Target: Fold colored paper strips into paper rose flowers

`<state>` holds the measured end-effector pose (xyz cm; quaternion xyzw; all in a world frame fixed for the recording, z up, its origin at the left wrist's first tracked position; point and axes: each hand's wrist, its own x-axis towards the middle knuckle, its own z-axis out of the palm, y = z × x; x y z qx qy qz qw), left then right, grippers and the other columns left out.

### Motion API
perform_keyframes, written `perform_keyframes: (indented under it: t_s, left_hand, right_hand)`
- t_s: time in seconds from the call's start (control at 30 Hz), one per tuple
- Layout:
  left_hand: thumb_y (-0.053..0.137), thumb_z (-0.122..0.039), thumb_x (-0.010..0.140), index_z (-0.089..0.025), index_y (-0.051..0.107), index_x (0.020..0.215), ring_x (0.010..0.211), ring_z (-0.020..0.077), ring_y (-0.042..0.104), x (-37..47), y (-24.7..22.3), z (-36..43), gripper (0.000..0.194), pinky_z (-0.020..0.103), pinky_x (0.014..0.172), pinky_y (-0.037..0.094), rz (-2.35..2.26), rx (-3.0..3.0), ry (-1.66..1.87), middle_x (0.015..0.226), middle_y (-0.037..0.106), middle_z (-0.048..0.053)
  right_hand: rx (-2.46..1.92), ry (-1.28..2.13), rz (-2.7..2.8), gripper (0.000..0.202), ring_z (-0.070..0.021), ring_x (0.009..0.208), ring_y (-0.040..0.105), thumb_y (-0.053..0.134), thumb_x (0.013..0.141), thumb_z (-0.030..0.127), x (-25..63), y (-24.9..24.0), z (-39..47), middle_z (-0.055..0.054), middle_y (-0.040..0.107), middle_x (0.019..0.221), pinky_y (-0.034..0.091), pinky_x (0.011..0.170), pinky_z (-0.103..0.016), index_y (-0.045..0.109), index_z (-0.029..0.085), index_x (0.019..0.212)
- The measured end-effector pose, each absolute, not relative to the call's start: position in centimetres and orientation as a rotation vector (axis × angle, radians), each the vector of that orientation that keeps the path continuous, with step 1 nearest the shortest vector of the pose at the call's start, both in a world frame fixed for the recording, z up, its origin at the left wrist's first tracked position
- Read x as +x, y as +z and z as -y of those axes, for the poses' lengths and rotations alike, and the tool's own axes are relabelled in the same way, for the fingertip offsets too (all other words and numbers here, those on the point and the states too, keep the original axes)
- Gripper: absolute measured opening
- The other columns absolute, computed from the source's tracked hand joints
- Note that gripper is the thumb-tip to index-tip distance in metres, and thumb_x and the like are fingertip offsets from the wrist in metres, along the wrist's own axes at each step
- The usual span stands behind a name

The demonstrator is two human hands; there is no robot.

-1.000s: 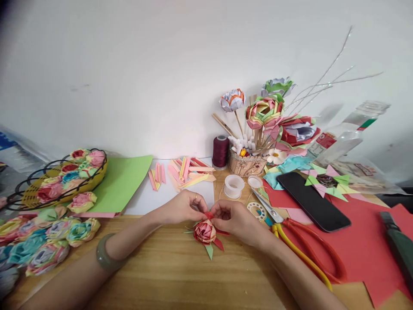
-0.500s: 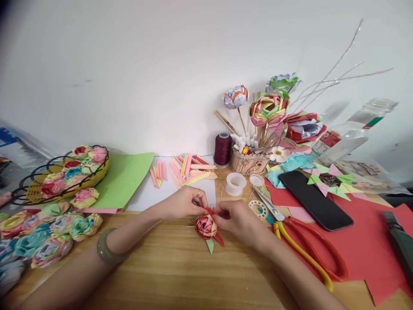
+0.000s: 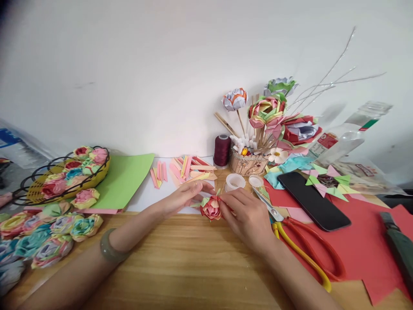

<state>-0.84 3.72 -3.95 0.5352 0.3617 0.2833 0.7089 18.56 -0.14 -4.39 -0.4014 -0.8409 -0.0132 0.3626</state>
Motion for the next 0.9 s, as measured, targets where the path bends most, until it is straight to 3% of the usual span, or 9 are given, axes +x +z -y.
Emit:
perform_keyframes:
  t_s: [0.1, 0.23, 0.37, 0.47, 0.6, 0.7, 0.9]
  left_hand:
    - [0.048, -0.060, 0.071, -0.019, 0.050, 0.106, 0.073, 0.0190, 0.062, -0.2, -4.1, -2.6, 0.054, 0.030, 0.056, 0.049, -0.572, 1.006, 0.422, 0.088, 0.060, 0.009]
    - [0.064, -0.042, 0.068, -0.021, 0.050, 0.107, 0.067, 0.0148, 0.061, 0.4, -4.2, -1.9, 0.046, 0.023, 0.052, 0.047, -0.523, 1.028, 0.491, 0.080, 0.057, 0.003]
    - [0.069, -0.031, 0.065, -0.022, 0.051, 0.114, 0.075, 0.0135, 0.057, 0.5, -4.0, -2.2, 0.052, 0.026, 0.061, 0.050, -0.669, 1.160, 0.780, 0.090, 0.057, 0.005]
    - [0.068, -0.027, 0.066, -0.026, 0.056, 0.112, 0.100, 0.0211, 0.052, 0.6, -4.0, -2.4, 0.048, 0.034, 0.079, 0.048, -0.754, 1.335, 0.913, 0.118, 0.048, 0.007]
    - [0.069, -0.019, 0.064, -0.025, 0.060, 0.107, 0.125, 0.0250, 0.030, 0.8, -4.4, -2.4, 0.044, 0.037, 0.098, 0.035, -0.808, 1.537, 1.007, 0.129, 0.038, 0.008]
    - [0.068, -0.020, 0.066, -0.024, 0.058, 0.108, 0.126, 0.0248, 0.029, 0.9, -4.6, -2.2, 0.044, 0.036, 0.095, 0.039, -0.778, 1.560, 0.986, 0.131, 0.034, 0.010]
    - [0.054, -0.039, 0.077, -0.024, 0.056, 0.110, 0.116, 0.0277, 0.040, 1.3, -4.6, -1.5, 0.037, 0.032, 0.074, 0.051, -0.694, 1.379, 0.950, 0.136, 0.023, 0.010]
  right_hand:
    - [-0.902, -0.261, 2.146, 0.019, -0.0184, 0.075, 0.058, 0.057, 0.078, 0.010, 19.0, -4.5, 0.3, -0.007, 0.067, 0.083, 0.045, 0.065, -0.029, 0.060, 0.017, 0.094]
    - [-0.892, -0.309, 2.141, 0.026, -0.0186, 0.079, 0.059, 0.058, 0.077, 0.009, 18.8, -4.1, 0.7, -0.007, 0.067, 0.090, 0.046, 0.069, -0.030, 0.058, 0.019, 0.101]
    - [-1.162, 0.208, 1.863, 0.007, -0.0138, 0.061, 0.055, 0.052, 0.081, 0.020, 17.7, -2.9, 1.1, -0.003, 0.061, 0.073, 0.044, 0.054, -0.025, 0.058, 0.018, 0.083]
    - [-1.361, 0.836, 1.697, 0.028, -0.0106, 0.050, 0.046, 0.045, 0.084, 0.037, 17.0, -2.0, 1.3, 0.001, 0.051, 0.058, 0.037, 0.045, -0.022, 0.055, 0.018, 0.066]
    - [-1.317, 1.309, 1.467, 0.032, -0.0082, 0.049, 0.040, 0.054, 0.076, 0.046, 16.7, -1.7, 1.0, 0.002, 0.048, 0.058, 0.032, 0.044, -0.021, 0.057, 0.016, 0.064]
    - [-1.277, 1.442, 1.309, 0.029, -0.0075, 0.050, 0.038, 0.061, 0.071, 0.044, 16.7, -2.0, 0.7, 0.002, 0.048, 0.057, 0.029, 0.045, -0.020, 0.058, 0.016, 0.063]
    - [-1.284, 1.522, 1.147, 0.026, -0.0057, 0.045, 0.031, 0.065, 0.064, 0.040, 16.7, -1.8, 0.8, 0.004, 0.043, 0.051, 0.019, 0.042, -0.021, 0.056, 0.016, 0.058]
